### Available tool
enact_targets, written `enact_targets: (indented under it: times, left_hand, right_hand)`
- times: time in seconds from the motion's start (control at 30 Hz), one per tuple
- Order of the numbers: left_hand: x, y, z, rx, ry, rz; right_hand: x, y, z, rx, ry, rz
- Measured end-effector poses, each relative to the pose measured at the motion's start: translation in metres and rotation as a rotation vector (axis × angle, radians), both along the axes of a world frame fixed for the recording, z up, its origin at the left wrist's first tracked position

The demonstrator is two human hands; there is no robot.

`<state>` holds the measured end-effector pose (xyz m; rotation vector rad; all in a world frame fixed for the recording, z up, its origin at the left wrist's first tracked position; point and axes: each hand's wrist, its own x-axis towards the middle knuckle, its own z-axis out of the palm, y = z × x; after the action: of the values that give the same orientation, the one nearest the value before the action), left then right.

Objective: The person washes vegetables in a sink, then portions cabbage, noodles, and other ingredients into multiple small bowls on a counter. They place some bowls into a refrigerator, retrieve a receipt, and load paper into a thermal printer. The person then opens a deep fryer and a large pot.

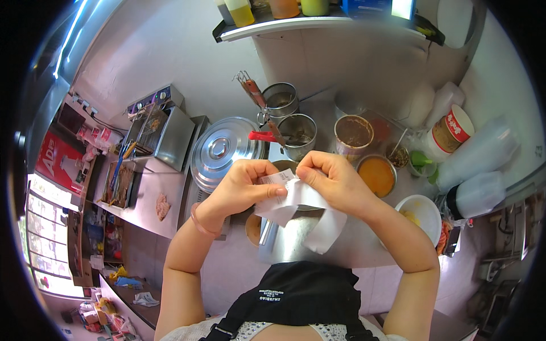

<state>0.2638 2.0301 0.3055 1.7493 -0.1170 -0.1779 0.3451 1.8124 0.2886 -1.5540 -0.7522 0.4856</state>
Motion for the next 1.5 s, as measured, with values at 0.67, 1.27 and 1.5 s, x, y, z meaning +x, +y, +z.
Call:
enact_targets:
  times: [0.67,1.27,1.5]
  left_hand:
    - [0.308,0.024,-0.008,-0.621,-0.381,0.595]
    - [0.311,0.027,0.005,-0.623,-0.377,0.557]
    - [0.282,0.021,0.003,-0.082,-0.635,0.861]
  right_hand:
    - [-0.025,-0.12,-0.078,0.306,0.275,-0.868]
    - [-0.037,-0.12,-0.102,0.316,0.357,-0.818]
    - [-0.047,-0.1,-0.094,0.486,0.436,-0.867]
